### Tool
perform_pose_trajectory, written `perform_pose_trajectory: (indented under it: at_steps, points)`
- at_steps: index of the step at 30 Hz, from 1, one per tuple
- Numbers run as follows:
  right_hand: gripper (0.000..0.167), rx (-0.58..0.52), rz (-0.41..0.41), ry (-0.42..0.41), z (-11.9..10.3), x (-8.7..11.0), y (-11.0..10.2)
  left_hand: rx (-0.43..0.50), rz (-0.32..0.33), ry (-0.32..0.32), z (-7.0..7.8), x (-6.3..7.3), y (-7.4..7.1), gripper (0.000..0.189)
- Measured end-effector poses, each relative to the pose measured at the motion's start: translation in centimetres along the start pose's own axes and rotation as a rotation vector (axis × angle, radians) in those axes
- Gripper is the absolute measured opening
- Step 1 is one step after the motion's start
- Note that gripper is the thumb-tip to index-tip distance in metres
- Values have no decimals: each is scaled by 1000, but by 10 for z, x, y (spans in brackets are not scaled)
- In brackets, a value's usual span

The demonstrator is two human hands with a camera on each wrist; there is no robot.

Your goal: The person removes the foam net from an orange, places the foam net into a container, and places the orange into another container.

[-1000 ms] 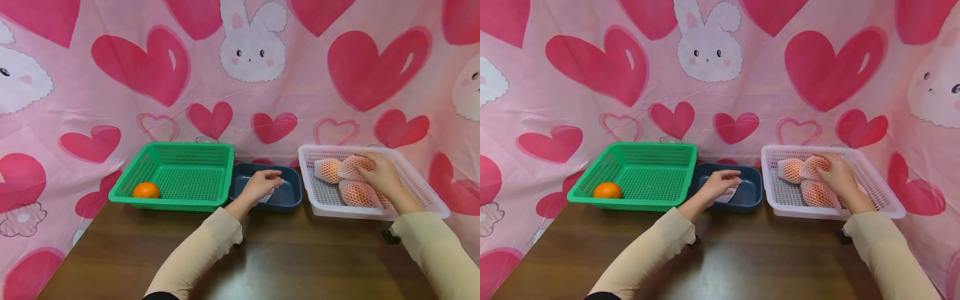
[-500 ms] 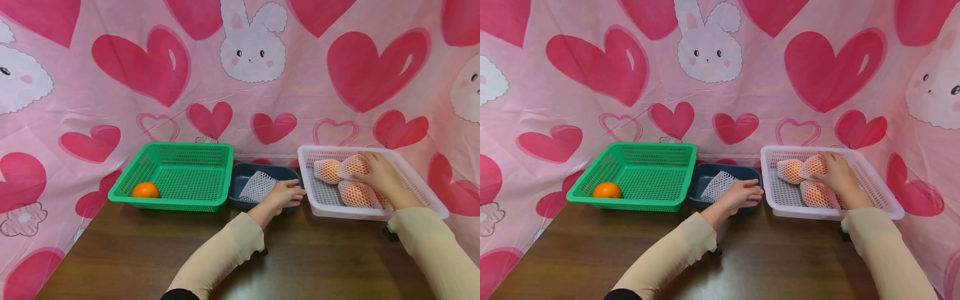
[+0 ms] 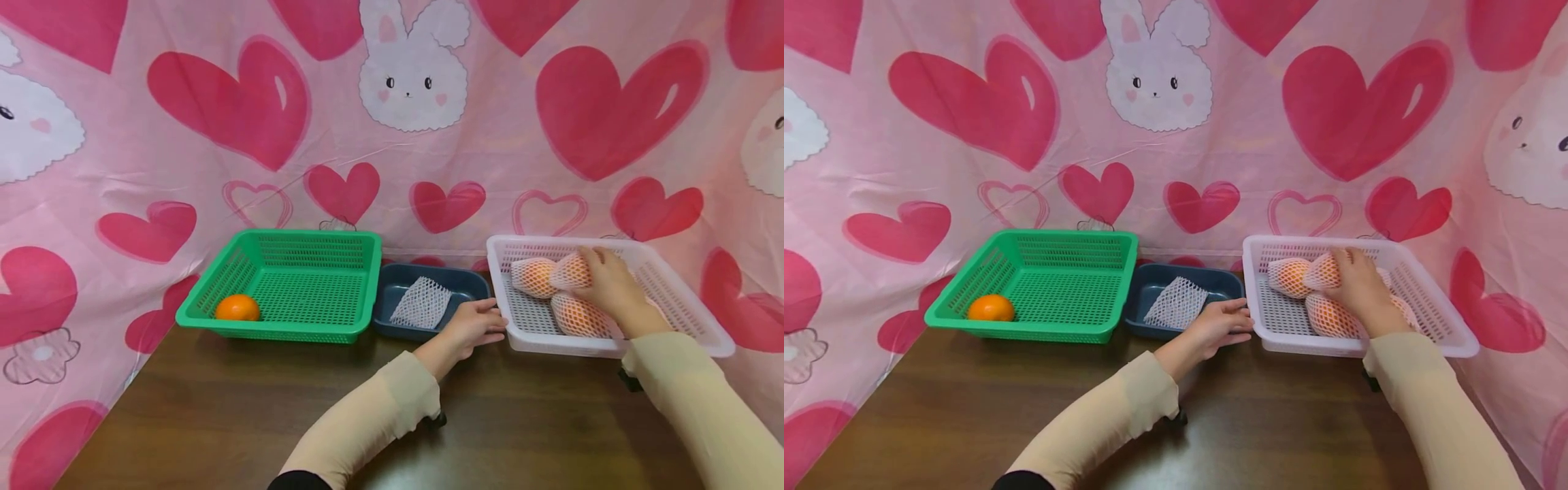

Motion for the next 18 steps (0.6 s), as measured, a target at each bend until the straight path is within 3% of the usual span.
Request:
perform_pose_trajectory:
  at_steps: [18]
  points:
    - [88,13,9,18,-6,3,-6,49,83,7,-1,0,13,64]
Point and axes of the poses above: each hand's wrist, its own x-axis away from the middle knuckle, its own y-axis out of the palm, z = x × y, the point moved 2 cm from there along -x, towards the middle knuckle, and after that the axes turned 6 degrees about -x, right-handed, at the moved point
